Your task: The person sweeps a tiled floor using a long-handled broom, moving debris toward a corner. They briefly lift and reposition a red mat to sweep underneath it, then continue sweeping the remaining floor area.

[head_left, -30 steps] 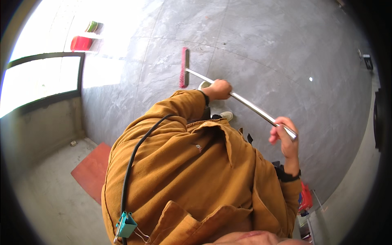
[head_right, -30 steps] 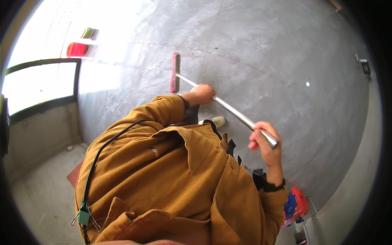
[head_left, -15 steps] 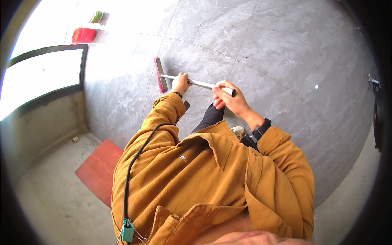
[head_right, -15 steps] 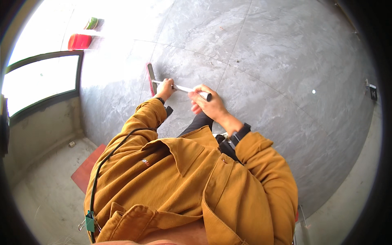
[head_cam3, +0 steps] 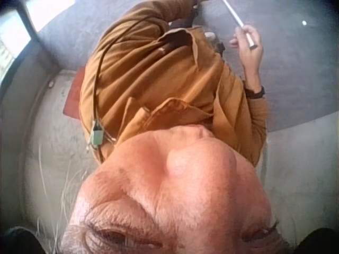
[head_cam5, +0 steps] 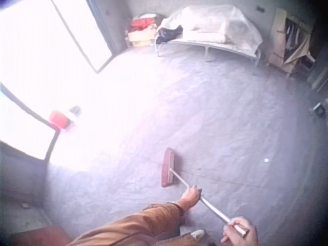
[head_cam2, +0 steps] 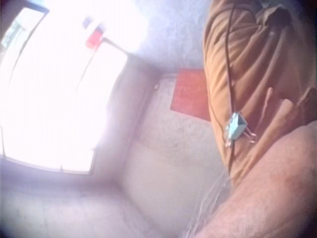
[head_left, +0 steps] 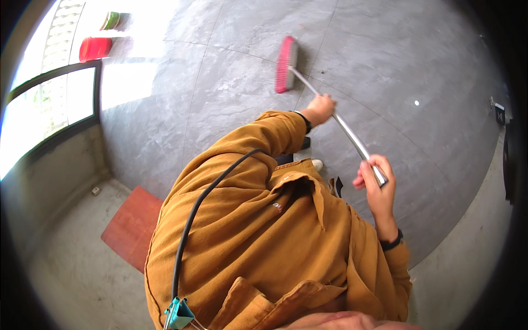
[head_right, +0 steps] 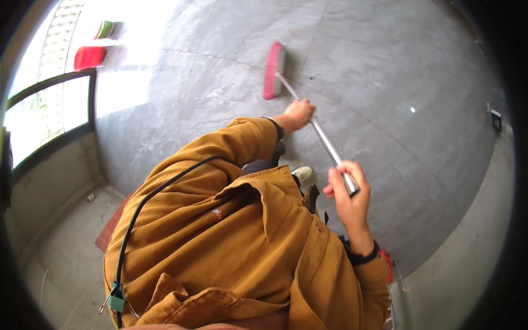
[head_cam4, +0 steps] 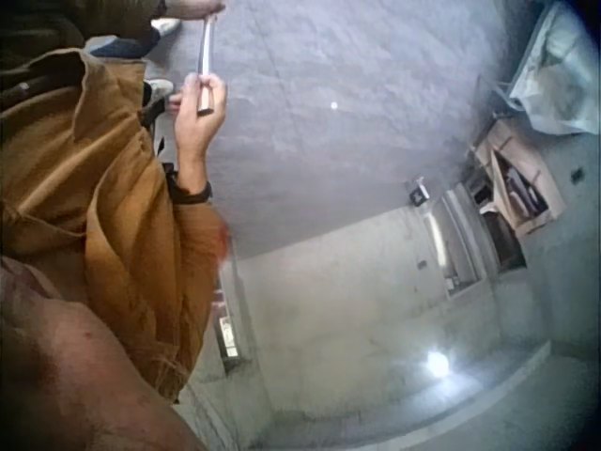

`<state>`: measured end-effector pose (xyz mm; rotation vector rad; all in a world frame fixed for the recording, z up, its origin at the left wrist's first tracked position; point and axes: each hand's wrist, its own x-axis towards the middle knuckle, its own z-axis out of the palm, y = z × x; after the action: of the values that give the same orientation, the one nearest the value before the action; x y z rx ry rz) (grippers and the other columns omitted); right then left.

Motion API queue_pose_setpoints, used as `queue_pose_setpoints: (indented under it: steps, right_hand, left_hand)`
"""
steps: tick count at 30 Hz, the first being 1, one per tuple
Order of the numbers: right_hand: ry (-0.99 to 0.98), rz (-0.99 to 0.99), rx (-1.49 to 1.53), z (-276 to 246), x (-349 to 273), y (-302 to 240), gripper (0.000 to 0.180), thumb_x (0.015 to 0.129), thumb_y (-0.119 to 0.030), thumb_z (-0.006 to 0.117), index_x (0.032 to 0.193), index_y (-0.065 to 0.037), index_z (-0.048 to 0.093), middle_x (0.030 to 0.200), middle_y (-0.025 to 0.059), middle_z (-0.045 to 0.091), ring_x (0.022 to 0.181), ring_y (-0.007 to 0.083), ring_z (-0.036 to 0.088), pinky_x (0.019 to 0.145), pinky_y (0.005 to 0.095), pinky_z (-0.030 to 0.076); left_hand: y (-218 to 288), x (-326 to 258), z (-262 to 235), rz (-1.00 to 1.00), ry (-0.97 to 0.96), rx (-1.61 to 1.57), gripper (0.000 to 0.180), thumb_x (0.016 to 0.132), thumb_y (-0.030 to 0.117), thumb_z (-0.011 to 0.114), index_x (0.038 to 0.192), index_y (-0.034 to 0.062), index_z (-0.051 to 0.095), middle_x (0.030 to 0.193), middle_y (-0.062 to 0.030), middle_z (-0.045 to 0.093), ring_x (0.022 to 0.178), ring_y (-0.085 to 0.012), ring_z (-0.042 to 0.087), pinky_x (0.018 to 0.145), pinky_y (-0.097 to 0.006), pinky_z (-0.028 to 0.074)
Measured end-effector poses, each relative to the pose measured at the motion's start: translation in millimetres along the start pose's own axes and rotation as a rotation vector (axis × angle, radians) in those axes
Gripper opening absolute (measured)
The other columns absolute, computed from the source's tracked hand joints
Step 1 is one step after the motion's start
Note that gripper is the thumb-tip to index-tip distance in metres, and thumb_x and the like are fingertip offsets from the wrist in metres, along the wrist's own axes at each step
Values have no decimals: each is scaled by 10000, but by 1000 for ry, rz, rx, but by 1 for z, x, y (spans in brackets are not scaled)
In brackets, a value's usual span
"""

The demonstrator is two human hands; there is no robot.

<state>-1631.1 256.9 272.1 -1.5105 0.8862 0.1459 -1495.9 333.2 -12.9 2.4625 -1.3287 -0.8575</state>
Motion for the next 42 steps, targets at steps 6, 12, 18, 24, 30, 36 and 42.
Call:
queue_pose_setpoints:
  steps: [6, 12, 18, 24, 30, 36, 42]
  right_hand:
    - [166, -105, -154, -77, -66, -30, 118, 873, -108, 576, 851, -28, 493, 669, 34, 543, 544, 92, 547, 513, 215, 427]
    - [126, -113, 6, -151, -101, -1, 124, 885, -98, 543, 827, -8, 480, 651, 72, 556, 549, 120, 556, 524, 239, 459]
    - [-31, 14, 213, -175, -25, 68, 160, 892, -176, 559, 852, -22, 543, 678, 41, 562, 540, 93, 563, 490, 226, 468]
    - [62, 52, 23, -243, -32, 67, 208, 886, -216, 588, 805, -28, 553, 649, 15, 536, 503, 79, 538, 454, 210, 434]
    - [122, -177, -325, -287, -58, 53, 157, 838, -123, 635, 783, -19, 531, 616, 43, 497, 524, 119, 512, 487, 263, 409]
    - [206, -191, -384, -322, -87, 10, 122, 809, -65, 619, 776, -11, 514, 626, 63, 490, 547, 143, 505, 523, 279, 387]
    - [202, -262, -21, -326, -53, -12, 146, 866, -119, 561, 819, -7, 482, 649, 56, 529, 488, 100, 505, 477, 228, 408]
  left_hand:
    - [130, 16, -53, 272, 44, -230, 151, 767, 189, 609, 908, 137, 608, 970, -80, 569, 916, -303, 579, 747, -393, 502]
    - [166, 7, -47, 251, -25, -99, 172, 783, 269, 606, 907, 150, 615, 946, -67, 569, 869, -283, 604, 719, -388, 519]
    - [127, 22, 4, 28, -151, 10, 175, 767, 223, 622, 889, 99, 604, 894, -122, 586, 798, -314, 618, 703, -412, 508]
    - [212, 80, 72, 109, -235, -24, 196, 800, 194, 591, 959, 80, 582, 1011, -168, 571, 846, -345, 619, 706, -428, 515]
    - [320, 139, 83, 326, -46, -336, 143, 779, 154, 583, 912, 113, 551, 960, -119, 538, 819, -335, 594, 737, -437, 478]
    - [368, 154, 4, 467, -12, -287, 120, 787, 195, 585, 889, 131, 593, 929, -77, 562, 849, -314, 590, 716, -418, 489]
    - [302, 155, -80, 365, -46, -50, 157, 771, 251, 598, 872, 134, 624, 922, -73, 590, 881, -291, 605, 699, -402, 511]
